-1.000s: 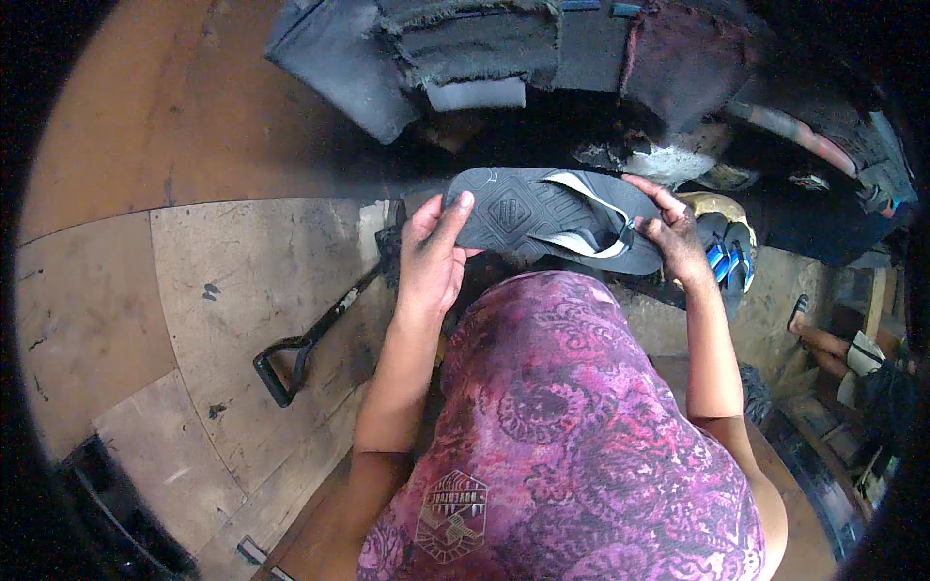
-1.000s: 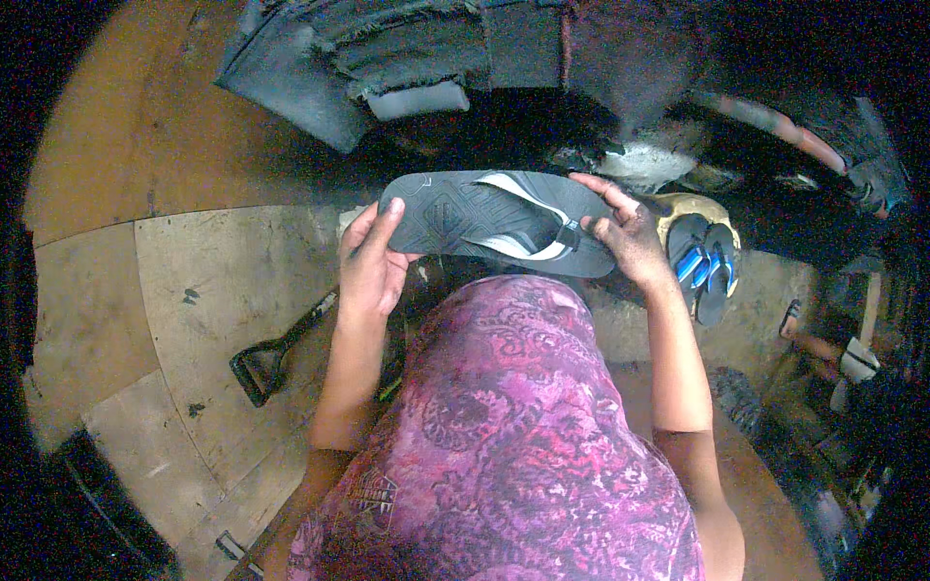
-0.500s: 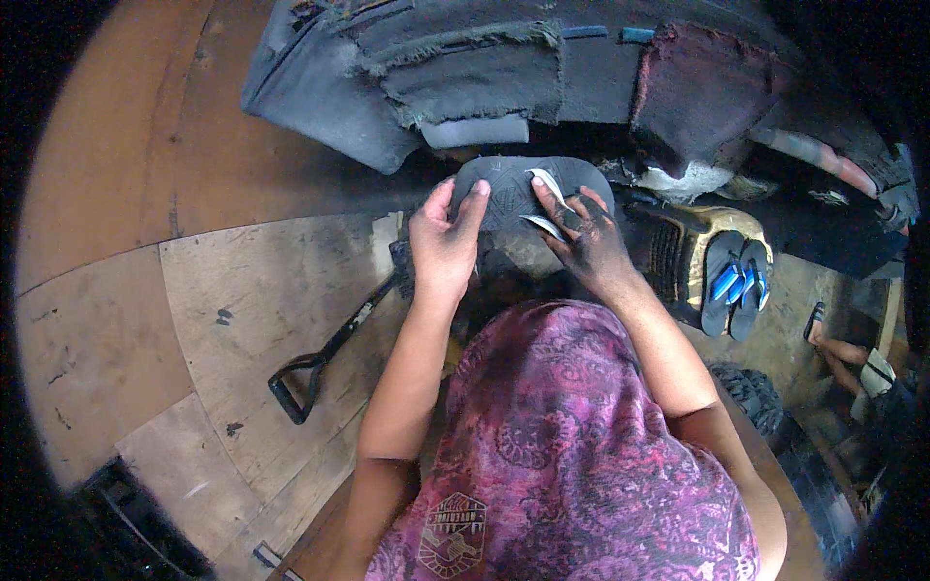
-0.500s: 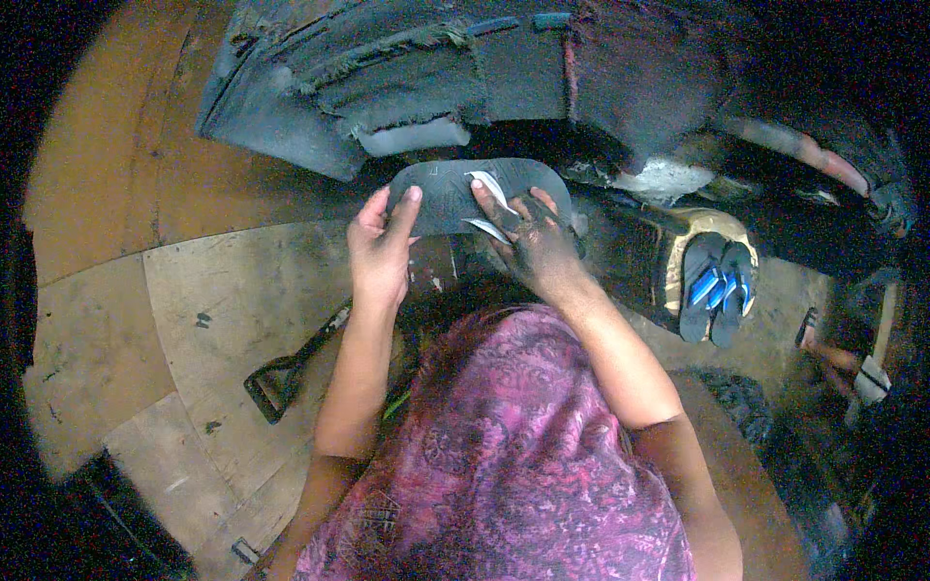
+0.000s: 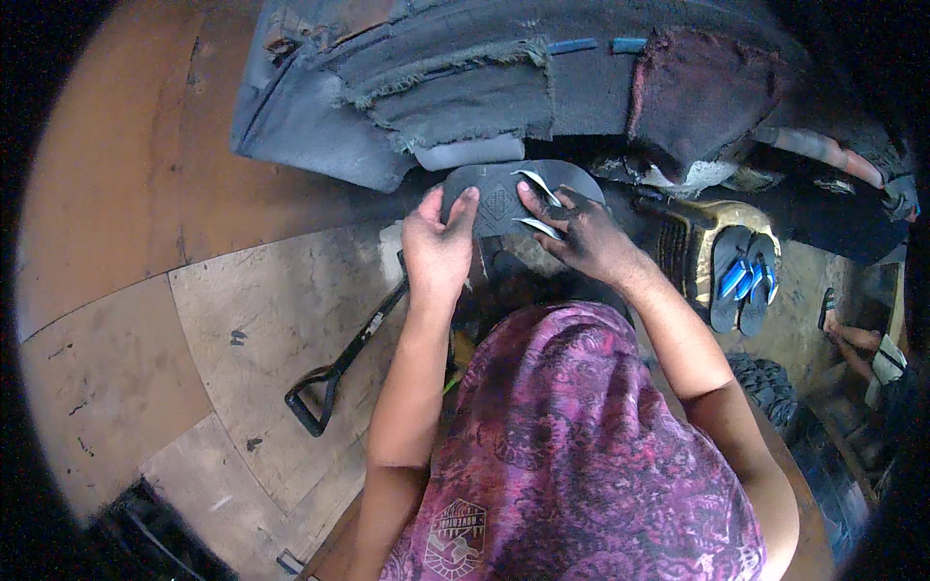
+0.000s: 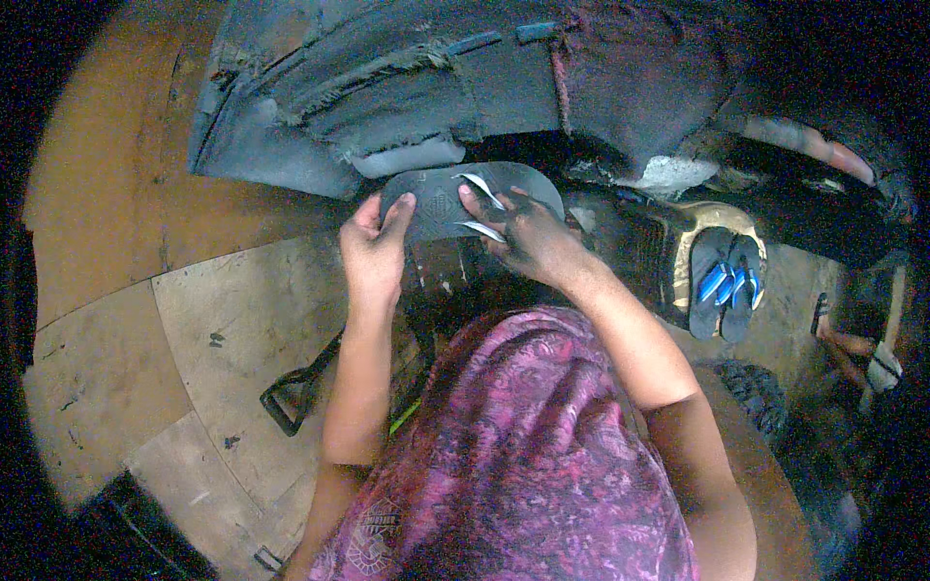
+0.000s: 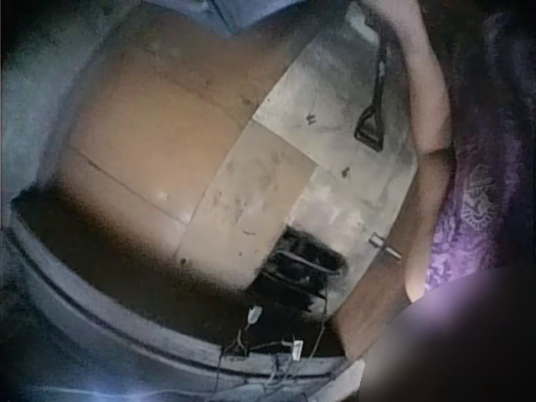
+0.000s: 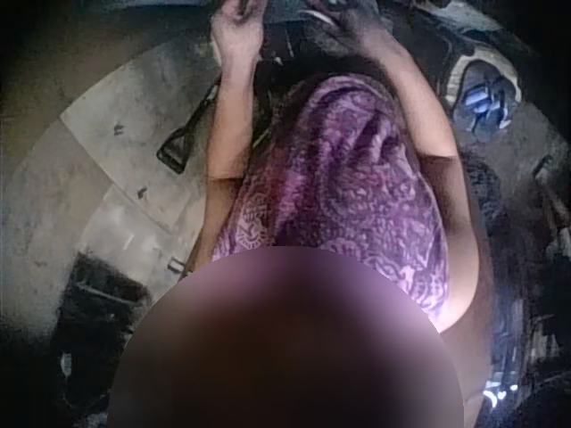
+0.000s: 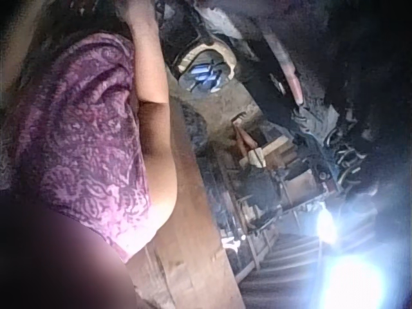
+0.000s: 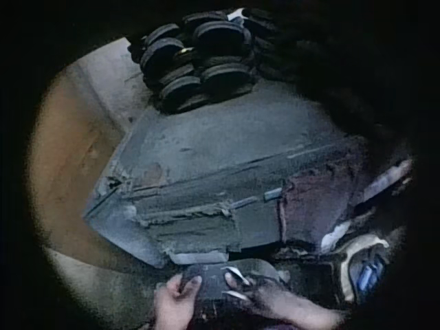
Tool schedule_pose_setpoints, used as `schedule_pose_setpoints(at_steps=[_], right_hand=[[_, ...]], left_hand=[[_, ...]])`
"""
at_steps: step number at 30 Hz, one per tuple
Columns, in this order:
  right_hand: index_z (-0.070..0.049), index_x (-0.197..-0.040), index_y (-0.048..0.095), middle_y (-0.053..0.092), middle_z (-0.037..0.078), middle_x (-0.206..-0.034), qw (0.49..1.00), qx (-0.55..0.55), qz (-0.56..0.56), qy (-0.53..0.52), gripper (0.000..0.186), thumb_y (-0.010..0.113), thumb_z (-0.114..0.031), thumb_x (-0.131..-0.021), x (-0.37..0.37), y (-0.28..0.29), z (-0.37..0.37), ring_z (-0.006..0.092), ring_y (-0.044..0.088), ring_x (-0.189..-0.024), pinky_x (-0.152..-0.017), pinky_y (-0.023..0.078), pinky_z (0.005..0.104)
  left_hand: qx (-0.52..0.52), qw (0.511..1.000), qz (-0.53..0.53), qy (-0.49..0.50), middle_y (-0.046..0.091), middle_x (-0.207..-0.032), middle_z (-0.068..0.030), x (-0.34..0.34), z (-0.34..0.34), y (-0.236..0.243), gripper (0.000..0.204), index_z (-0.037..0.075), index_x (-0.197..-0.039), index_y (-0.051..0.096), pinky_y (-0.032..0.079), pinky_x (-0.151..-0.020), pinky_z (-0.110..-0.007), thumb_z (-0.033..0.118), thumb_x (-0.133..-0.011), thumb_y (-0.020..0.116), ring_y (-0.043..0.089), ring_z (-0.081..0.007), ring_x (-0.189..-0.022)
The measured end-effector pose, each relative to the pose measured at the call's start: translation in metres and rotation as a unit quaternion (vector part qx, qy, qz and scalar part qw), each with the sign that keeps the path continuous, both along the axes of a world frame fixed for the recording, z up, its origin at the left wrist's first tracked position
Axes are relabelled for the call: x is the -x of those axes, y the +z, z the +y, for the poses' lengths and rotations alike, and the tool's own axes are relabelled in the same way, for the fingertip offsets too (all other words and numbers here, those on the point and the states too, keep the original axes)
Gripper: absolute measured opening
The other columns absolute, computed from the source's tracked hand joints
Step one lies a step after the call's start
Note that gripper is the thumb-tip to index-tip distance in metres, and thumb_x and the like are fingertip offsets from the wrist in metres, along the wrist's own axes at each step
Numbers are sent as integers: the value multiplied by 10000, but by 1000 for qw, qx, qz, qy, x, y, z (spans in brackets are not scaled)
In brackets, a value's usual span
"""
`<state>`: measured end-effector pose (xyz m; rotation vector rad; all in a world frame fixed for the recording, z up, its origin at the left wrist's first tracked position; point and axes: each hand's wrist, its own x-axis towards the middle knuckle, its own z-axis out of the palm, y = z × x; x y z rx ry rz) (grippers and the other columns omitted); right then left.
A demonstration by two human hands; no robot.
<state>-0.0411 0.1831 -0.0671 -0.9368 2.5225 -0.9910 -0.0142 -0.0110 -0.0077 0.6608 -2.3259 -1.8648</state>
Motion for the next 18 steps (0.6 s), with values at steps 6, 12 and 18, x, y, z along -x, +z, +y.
schedule_pose_setpoints(at_steps=[6, 12, 18], right_hand=[[-250, -1462, 240, 487, 214, -1294, 996, -12, 26, 82, 712, 605, -250, -850, 9, 32, -15, 429, 479, -1166, -969, 426, 451], [-258, -1482, 120, 513, 199, -1265, 988, -37, -11, 149, 768, 579, -226, -867, 12, 56, -33, 434, 465, -1175, -994, 406, 455], [-267, -1489, 12, 488, 203, -1321, 976, -50, 45, 206, 756, 490, -210, -906, 3, 76, -50, 368, 506, -1188, -1093, 296, 474]], left_hand=[[-86, 994, 5, 65, 675, -970, -69, -13, -12, 29, 199, -8, -1041, 624, 480, -751, -234, 91, -870, 643, 617, -107, -838], [-99, 990, 22, 102, 657, -997, -76, -34, -27, 50, 205, -45, -1058, 610, 455, -822, -228, 67, -886, 622, 595, -101, -889], [-130, 977, 63, 159, 657, -986, -71, -66, -40, 65, 193, -37, -1047, 612, 457, -812, -223, 40, -872, 632, 602, -98, -871]])
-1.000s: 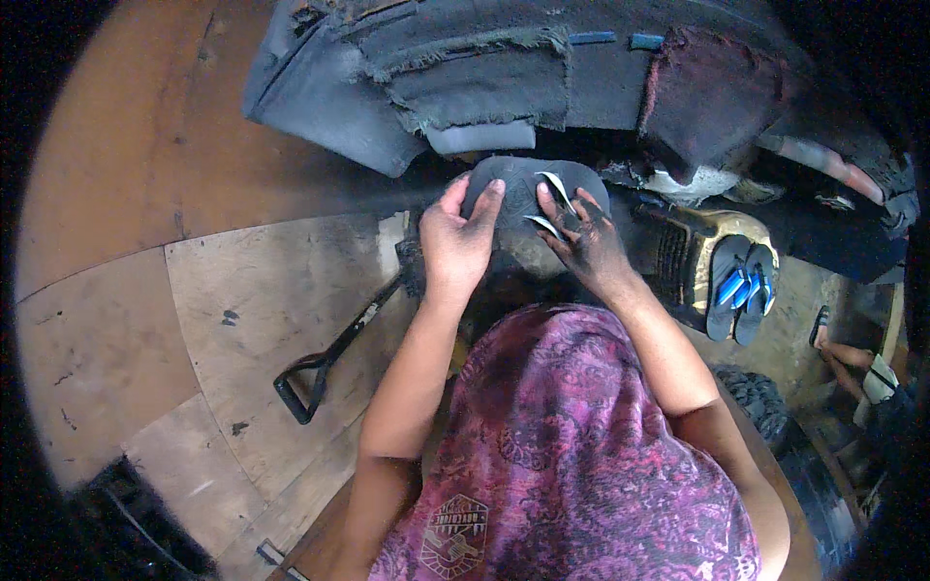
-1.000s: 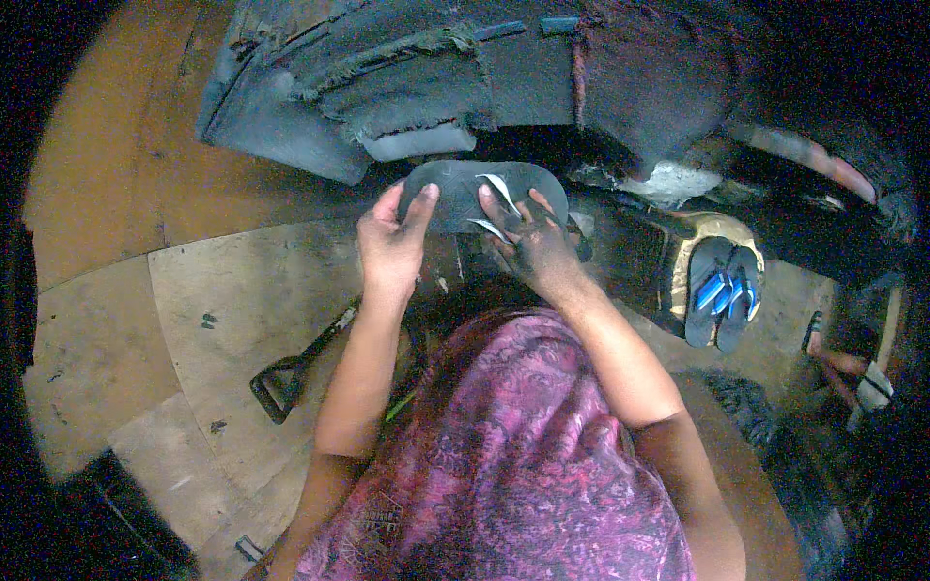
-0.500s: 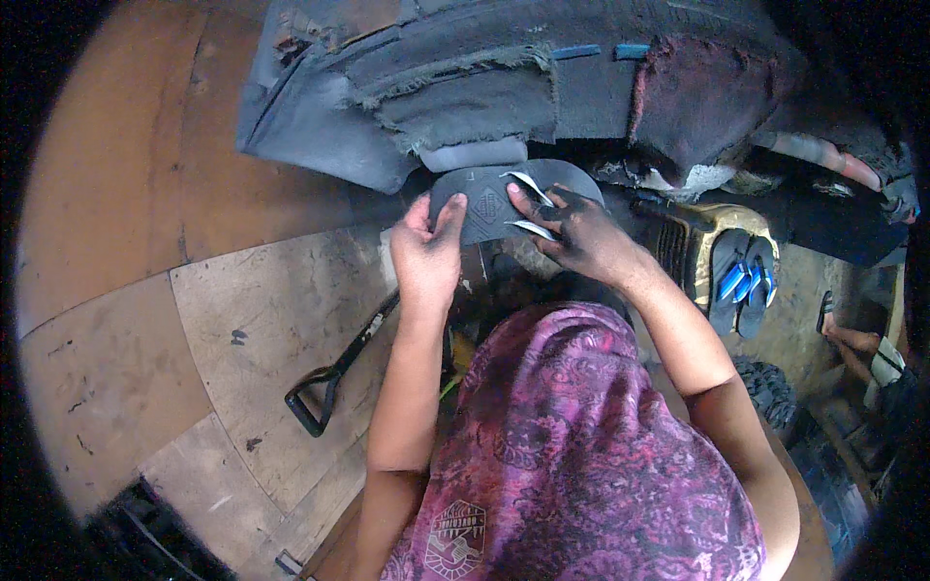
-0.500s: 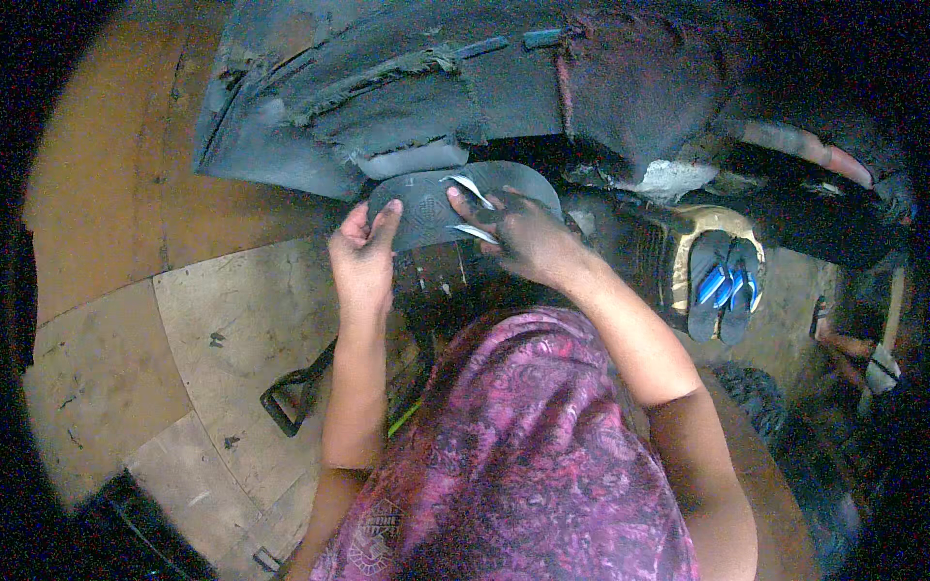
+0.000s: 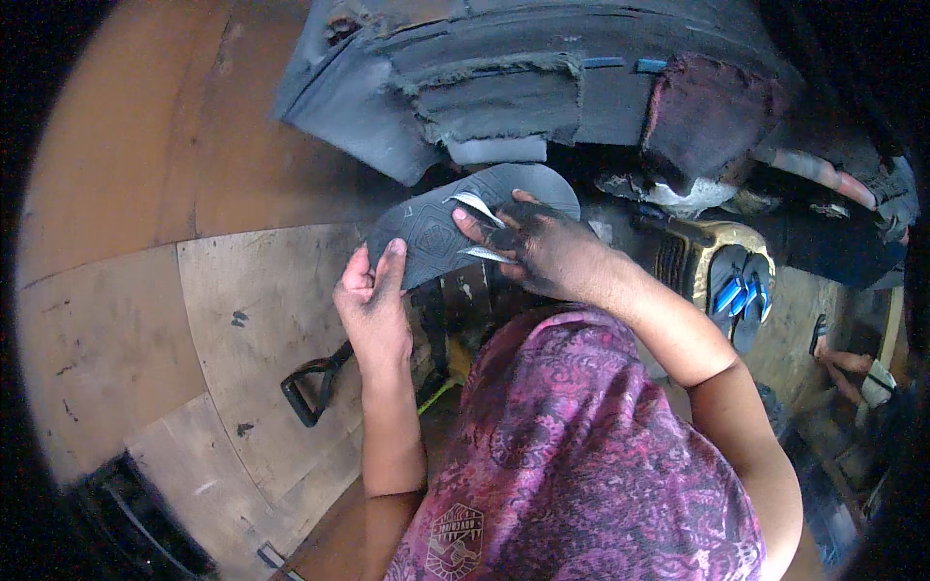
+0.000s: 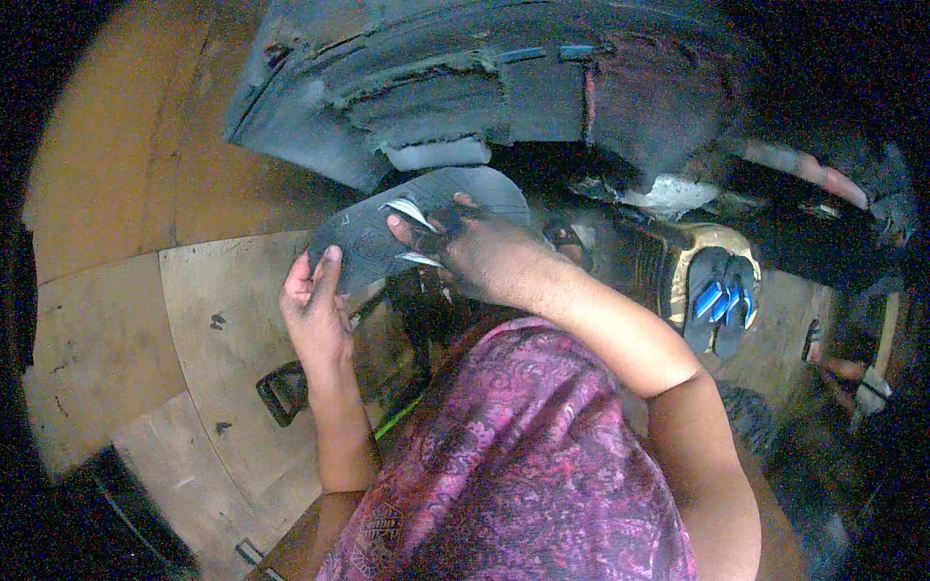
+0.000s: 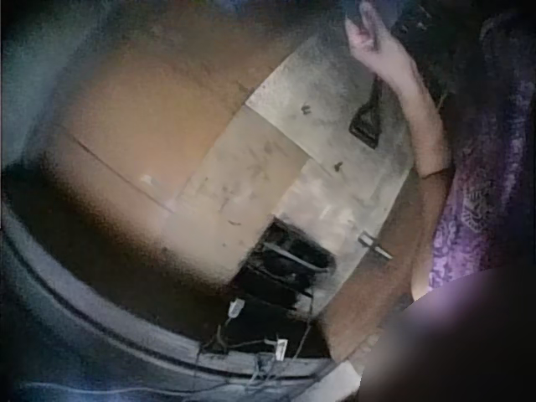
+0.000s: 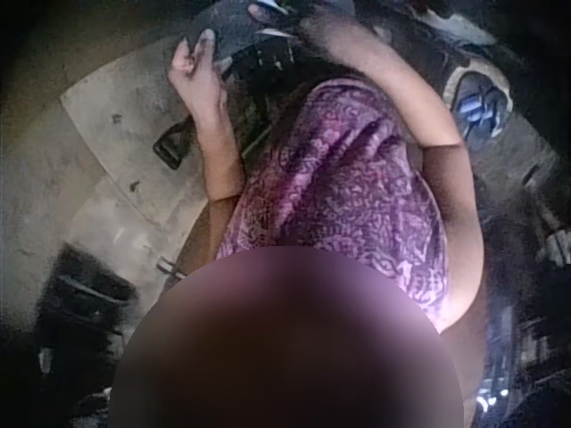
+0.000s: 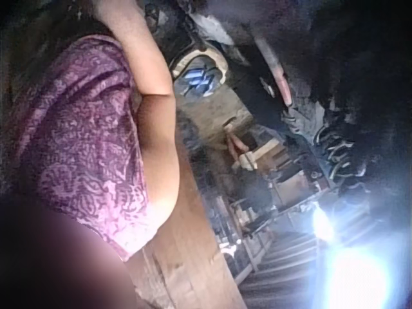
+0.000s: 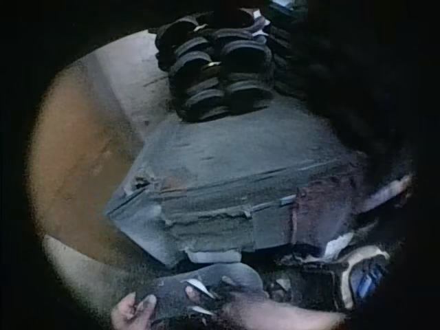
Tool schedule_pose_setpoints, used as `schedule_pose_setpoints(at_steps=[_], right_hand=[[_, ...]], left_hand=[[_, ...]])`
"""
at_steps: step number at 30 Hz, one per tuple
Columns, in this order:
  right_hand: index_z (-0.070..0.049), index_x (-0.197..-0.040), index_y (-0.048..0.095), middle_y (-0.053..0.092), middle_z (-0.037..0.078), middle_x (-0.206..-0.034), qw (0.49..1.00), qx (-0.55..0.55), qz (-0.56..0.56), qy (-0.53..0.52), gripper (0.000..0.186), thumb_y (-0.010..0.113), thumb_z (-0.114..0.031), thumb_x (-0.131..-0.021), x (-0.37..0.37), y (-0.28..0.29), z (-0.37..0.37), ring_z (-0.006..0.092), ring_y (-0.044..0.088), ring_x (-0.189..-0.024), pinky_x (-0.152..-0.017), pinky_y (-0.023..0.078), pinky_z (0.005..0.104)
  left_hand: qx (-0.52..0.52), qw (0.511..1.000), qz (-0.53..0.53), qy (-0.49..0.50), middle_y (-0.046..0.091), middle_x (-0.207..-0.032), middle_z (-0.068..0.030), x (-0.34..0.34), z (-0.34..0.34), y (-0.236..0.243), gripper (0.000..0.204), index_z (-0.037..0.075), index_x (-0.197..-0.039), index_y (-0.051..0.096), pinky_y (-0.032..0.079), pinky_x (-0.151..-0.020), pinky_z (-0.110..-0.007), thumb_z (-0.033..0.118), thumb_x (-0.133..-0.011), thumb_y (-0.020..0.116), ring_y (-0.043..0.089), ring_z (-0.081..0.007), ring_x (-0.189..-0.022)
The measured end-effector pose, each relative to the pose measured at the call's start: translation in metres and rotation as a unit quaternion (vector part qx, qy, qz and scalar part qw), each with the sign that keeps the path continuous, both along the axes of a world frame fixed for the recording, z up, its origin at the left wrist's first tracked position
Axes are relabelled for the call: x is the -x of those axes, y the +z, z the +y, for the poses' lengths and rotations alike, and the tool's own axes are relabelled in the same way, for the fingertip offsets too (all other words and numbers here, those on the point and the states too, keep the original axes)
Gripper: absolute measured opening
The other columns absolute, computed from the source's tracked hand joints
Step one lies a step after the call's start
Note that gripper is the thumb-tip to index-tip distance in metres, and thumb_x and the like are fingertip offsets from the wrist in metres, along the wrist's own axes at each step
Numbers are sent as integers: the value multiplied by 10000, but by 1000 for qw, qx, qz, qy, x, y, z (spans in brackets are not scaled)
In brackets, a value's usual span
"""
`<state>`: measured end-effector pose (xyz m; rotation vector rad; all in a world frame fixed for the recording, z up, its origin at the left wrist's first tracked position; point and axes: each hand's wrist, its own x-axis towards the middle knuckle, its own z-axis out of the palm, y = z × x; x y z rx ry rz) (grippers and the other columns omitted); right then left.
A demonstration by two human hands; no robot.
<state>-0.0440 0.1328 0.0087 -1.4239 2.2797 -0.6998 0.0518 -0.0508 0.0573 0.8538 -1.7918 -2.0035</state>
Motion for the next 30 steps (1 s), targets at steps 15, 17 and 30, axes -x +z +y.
schedule_pose_setpoints(at_steps=[15, 17, 30], right_hand=[[-188, -1365, 445, 330, 194, -1392, 938, 260, 118, -197, 768, 794, -261, -684, -52, 10, 53, 399, 361, -1273, -1026, 363, 499], [-159, -1426, 336, 354, 203, -1383, 922, 191, 42, -333, 819, 771, -230, -736, -61, 5, 66, 331, 418, -1251, -1005, 404, 427], [-22, -1146, 534, 629, 131, -1086, 282, 468, -769, -333, 531, 554, -485, -885, -42, -37, 55, 269, 608, -988, -906, 471, 442]], left_hand=[[-160, 977, 84, 109, 604, -1119, -142, -96, 13, -30, 233, -29, -1131, 536, 487, -903, -420, 39, -909, 536, 608, -238, -1015], [-167, 978, 96, 78, 611, -1104, -105, -98, 13, -34, 220, 11, -1115, 547, 491, -886, -448, 58, -901, 567, 603, -238, -1011], [413, 855, 124, -288, 540, -1268, -150, -72, 13, -38, 446, -20, -1326, 428, 370, -1033, -428, 45, -899, 539, 487, -309, -1214]])
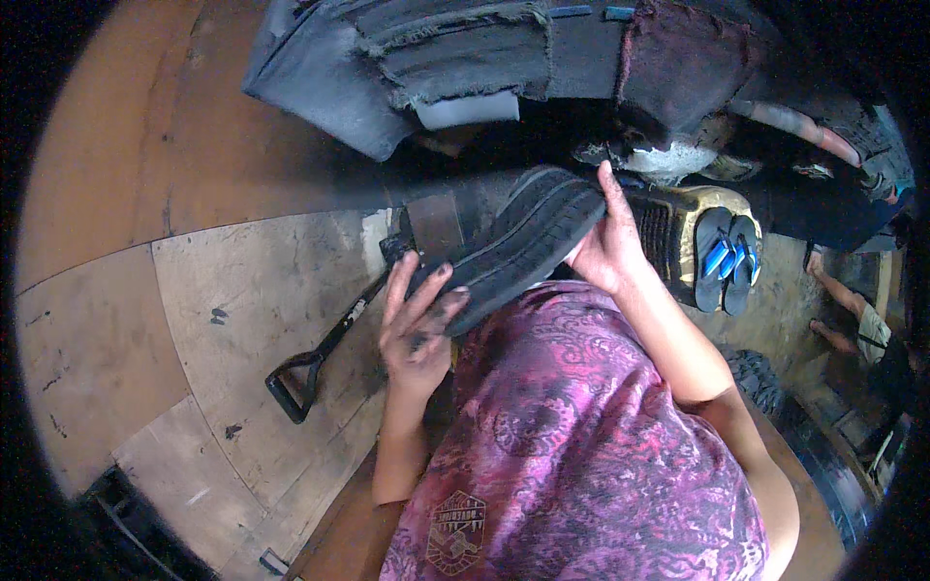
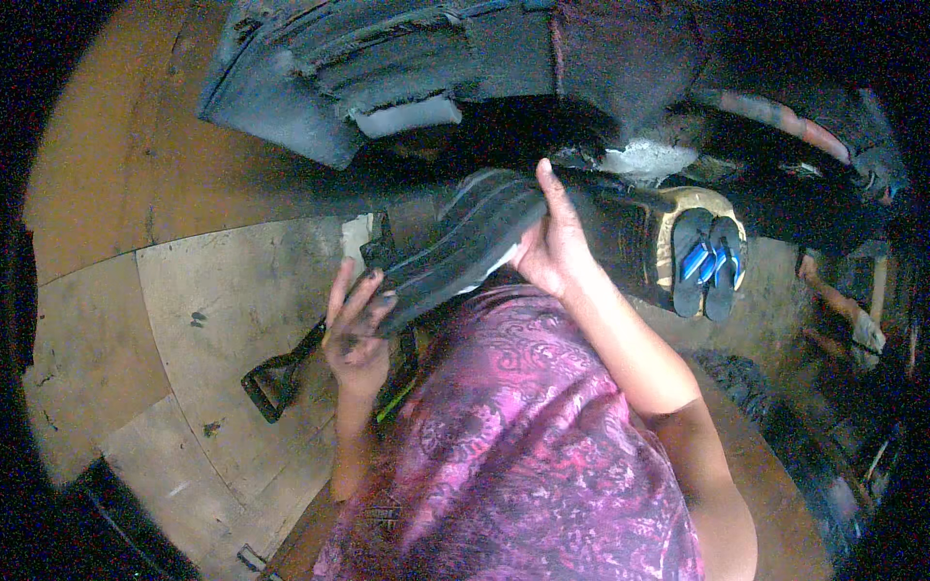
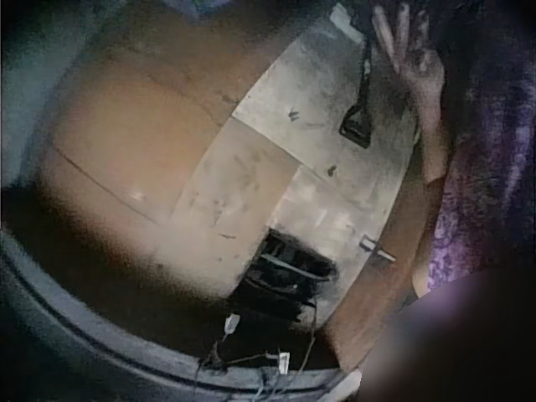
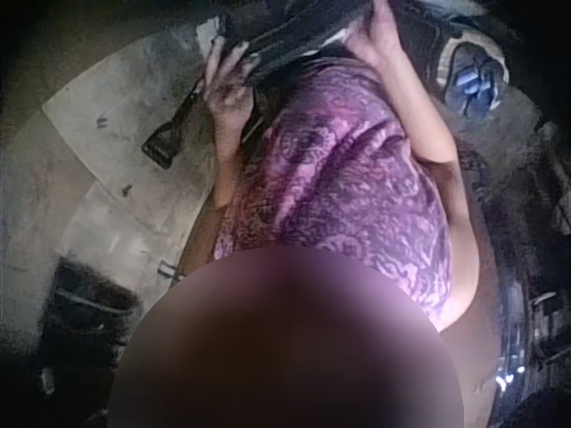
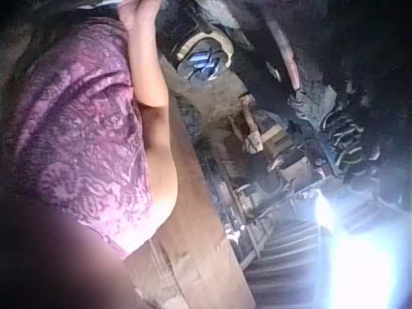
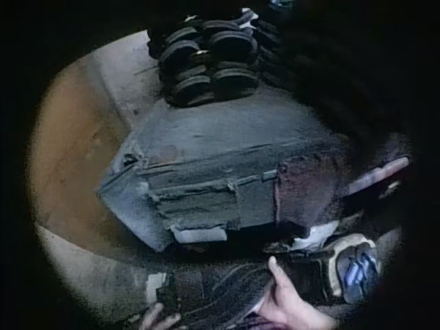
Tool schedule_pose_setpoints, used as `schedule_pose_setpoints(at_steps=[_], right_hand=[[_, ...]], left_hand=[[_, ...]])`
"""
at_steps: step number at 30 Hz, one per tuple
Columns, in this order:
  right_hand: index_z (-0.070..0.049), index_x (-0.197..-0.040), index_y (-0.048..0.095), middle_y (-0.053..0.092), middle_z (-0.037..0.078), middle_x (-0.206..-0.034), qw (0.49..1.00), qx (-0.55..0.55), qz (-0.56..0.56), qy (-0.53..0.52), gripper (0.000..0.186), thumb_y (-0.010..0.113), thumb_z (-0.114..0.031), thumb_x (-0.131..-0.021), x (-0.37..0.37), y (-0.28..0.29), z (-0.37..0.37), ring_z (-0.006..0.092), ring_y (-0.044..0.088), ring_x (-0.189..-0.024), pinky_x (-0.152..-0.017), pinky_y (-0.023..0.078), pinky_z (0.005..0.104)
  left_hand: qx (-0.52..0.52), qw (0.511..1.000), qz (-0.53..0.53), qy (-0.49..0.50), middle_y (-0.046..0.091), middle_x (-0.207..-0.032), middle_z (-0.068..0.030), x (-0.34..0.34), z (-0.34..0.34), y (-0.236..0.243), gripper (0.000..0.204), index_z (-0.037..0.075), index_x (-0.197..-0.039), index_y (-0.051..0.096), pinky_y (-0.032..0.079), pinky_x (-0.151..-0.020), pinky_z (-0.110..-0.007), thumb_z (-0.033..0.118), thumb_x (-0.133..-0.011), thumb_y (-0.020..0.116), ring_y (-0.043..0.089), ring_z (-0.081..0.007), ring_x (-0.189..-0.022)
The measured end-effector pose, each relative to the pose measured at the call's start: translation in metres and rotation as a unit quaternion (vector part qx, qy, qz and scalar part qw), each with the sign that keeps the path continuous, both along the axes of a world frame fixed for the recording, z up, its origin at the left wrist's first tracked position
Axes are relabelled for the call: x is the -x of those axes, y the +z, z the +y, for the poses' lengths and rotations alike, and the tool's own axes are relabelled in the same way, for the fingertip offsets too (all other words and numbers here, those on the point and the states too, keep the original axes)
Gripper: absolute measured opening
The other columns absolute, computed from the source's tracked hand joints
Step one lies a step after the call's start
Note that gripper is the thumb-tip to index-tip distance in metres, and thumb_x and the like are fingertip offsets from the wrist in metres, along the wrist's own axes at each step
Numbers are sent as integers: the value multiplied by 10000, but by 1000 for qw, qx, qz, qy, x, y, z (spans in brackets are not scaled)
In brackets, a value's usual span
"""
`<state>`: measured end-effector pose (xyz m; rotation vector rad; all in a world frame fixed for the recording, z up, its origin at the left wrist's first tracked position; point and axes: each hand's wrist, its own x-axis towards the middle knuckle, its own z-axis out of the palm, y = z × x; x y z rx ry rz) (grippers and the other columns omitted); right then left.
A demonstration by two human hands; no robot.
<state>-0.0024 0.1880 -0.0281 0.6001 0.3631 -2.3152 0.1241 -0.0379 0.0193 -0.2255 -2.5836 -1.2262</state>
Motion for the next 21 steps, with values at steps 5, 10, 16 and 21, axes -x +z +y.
schedule_pose_setpoints(at_steps=[5, 10, 16, 21], right_hand=[[-26, -1157, 544, 606, 137, -1144, 997, 22, 3, -80, 382, 521, -299, -892, 10, -32, 16, 294, 566, -1066, -965, 413, 458], [-29, -1183, 536, 582, 149, -1197, 992, 59, 59, -90, 395, 530, -287, -884, 25, -56, 21, 297, 546, -1108, -990, 390, 454], [-40, -1185, 537, 591, 137, -1187, 994, 37, 75, -65, 457, 585, -392, -897, 42, -67, 2, 277, 553, -1114, -985, 415, 441], [-47, -1151, 549, 610, 122, -1155, 997, -8, 12, -80, 439, 614, -386, -880, 56, -72, -35, 275, 591, -1051, -941, 454, 442]], left_hand=[[-206, 967, -135, 59, 371, -1419, -190, 33, 14, -22, 588, -7, -1372, 351, 341, -1057, -487, 83, -849, 604, 391, -326, -1306], [-712, 643, -282, 5, 464, -1330, -185, 53, 36, -13, 553, 15, -1353, 346, 401, -1007, -490, -3, -848, 571, 483, -313, -1220], [-629, 743, -212, 82, 587, -1163, -141, 82, 37, -8, 362, -21, -1196, 488, 440, -976, -383, -42, -847, 581, 571, -239, -1091], [-543, 799, -226, 123, 615, -1111, -115, 109, 23, 5, 353, -28, -1166, 522, 450, -923, -328, -32, -826, 620, 589, -190, -1009]])
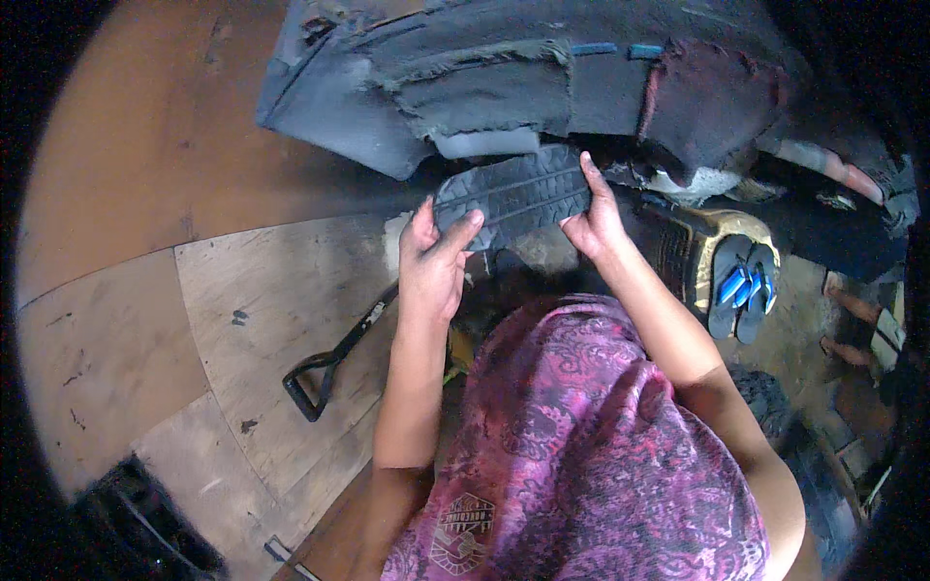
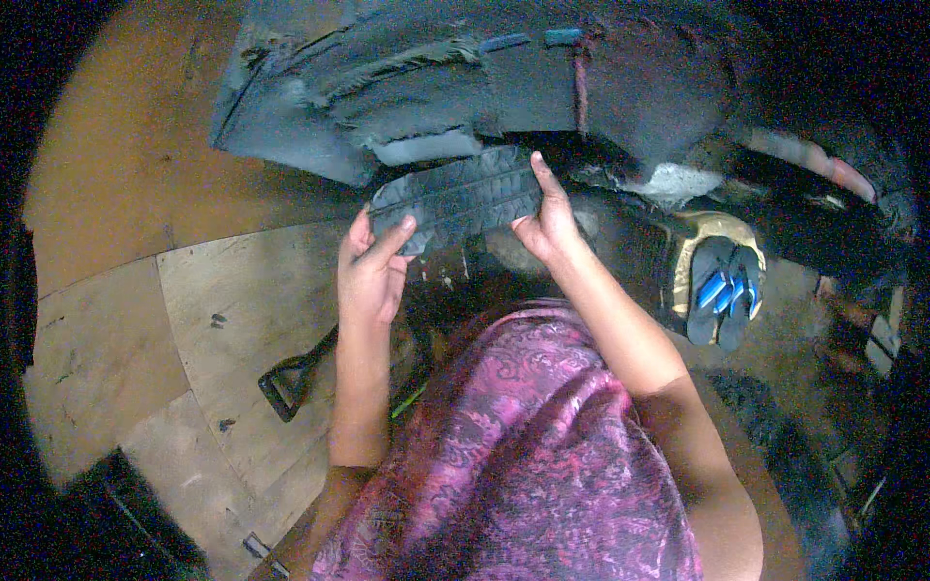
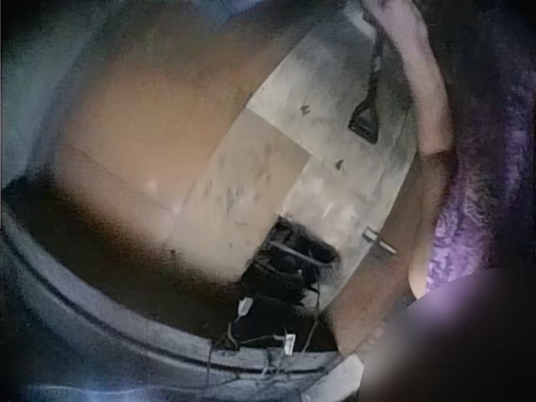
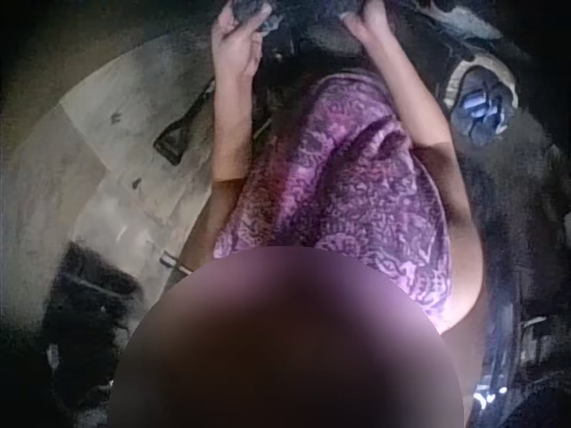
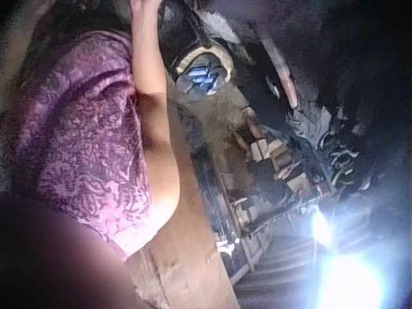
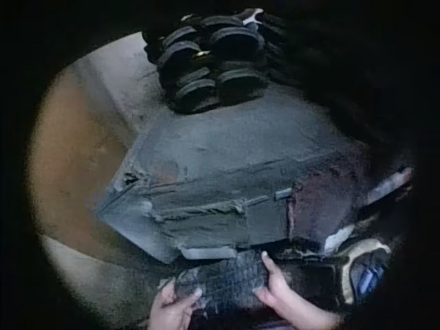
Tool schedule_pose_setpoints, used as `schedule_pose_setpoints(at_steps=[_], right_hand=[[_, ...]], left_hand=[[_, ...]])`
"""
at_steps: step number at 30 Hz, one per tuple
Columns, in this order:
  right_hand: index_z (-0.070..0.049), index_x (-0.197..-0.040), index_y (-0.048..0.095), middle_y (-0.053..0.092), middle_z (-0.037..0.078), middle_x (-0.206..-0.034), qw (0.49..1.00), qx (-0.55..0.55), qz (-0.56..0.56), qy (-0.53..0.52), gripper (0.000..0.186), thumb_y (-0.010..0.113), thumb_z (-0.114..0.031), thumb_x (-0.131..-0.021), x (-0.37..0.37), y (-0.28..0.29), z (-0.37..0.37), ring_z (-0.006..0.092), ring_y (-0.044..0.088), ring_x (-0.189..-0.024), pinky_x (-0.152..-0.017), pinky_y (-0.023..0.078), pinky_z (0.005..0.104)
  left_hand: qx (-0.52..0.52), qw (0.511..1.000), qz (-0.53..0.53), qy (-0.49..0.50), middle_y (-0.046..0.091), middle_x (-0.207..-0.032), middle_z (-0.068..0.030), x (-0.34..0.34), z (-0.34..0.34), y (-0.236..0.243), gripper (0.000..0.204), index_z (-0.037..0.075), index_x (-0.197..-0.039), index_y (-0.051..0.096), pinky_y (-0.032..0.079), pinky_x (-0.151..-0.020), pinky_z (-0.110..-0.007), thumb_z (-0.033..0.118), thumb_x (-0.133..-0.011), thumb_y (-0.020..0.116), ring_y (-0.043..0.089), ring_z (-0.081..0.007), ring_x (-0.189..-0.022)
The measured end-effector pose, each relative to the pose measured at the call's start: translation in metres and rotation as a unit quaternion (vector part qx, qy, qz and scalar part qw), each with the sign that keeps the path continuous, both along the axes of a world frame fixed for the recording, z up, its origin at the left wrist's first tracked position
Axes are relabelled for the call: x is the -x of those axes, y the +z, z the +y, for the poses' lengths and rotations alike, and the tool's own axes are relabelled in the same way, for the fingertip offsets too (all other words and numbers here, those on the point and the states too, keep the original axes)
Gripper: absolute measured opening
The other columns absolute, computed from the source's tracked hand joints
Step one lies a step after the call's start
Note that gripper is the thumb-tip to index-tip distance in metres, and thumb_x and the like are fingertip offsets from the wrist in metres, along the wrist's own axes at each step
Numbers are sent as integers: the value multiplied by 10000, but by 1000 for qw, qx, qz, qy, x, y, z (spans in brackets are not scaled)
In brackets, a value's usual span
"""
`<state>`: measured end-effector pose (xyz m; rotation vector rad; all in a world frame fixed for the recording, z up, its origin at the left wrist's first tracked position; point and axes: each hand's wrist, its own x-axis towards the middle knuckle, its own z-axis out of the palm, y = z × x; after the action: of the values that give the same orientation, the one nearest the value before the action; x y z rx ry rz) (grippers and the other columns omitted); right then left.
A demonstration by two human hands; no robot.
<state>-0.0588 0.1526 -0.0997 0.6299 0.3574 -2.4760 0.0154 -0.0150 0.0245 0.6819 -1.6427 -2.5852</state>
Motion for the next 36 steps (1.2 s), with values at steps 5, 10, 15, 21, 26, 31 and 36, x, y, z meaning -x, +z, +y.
schedule_pose_setpoints(at_steps=[5, 10, 15, 21, 26, 31, 36], right_hand=[[-46, -1170, 537, 598, 130, -1178, 998, 37, -36, 27, 483, 645, -395, -855, -4, 0, -32, 273, 570, -1090, -967, 441, 429], [-49, -1196, 527, 584, 129, -1210, 996, 55, -50, 51, 473, 590, -406, -892, -10, 2, -38, 269, 556, -1118, -986, 426, 426], [-64, -1221, 518, 572, 117, -1232, 993, 69, -53, 74, 485, 537, -438, -913, -12, 4, -43, 270, 545, -1134, -999, 416, 423], [-75, -1244, 507, 567, 112, -1238, 985, 125, -28, 114, 504, 475, -471, -933, -19, 1, -50, 267, 548, -1132, -991, 428, 411], [-73, -1247, 503, 568, 107, -1237, 989, 102, -38, 103, 512, 461, -477, -936, -16, -4, -51, 267, 552, -1128, -985, 436, 416], [-79, -1247, 508, 568, 105, -1239, 986, 124, -24, 112, 500, 480, -467, -931, -21, -1, -51, 265, 551, -1130, -987, 435, 414], [-58, -1239, 508, 569, 120, -1236, 988, 115, -14, 103, 512, 496, -463, -925, -18, 1, -47, 268, 554, -1126, -987, 438, 416]], left_hand=[[144, 989, -7, -14, 632, -1047, -87, 6, -4, 30, 322, -47, -1122, 557, 455, -882, -285, -36, -808, 626, 592, -151, -937], [216, 975, -25, -42, 630, -1020, -92, 8, 1, 47, 279, -70, -1089, 563, 462, -853, -277, -29, -819, 617, 584, -137, -923], [308, 946, -42, -89, 629, -1015, -103, 12, 6, 63, 270, -88, -1092, 551, 473, -832, -278, -21, -838, 613, 585, -144, -921], [339, 933, -28, -121, 621, -1015, -117, 6, 4, 65, 279, -96, -1102, 538, 493, -800, -278, -11, -847, 612, 582, -145, -918], [264, 959, 16, -100, 627, -982, -127, 9, 2, 54, 276, -110, -1081, 534, 501, -790, -289, 2, -843, 620, 590, -154, -892], [275, 957, 24, -90, 630, -989, -112, 1, 5, 60, 270, -87, -1086, 549, 500, -800, -300, -5, -839, 620, 593, -151, -896], [251, 964, 12, -91, 632, -998, -97, 10, 3, 58, 285, -69, -1097, 555, 487, -827, -292, -12, -827, 629, 588, -135, -900]])
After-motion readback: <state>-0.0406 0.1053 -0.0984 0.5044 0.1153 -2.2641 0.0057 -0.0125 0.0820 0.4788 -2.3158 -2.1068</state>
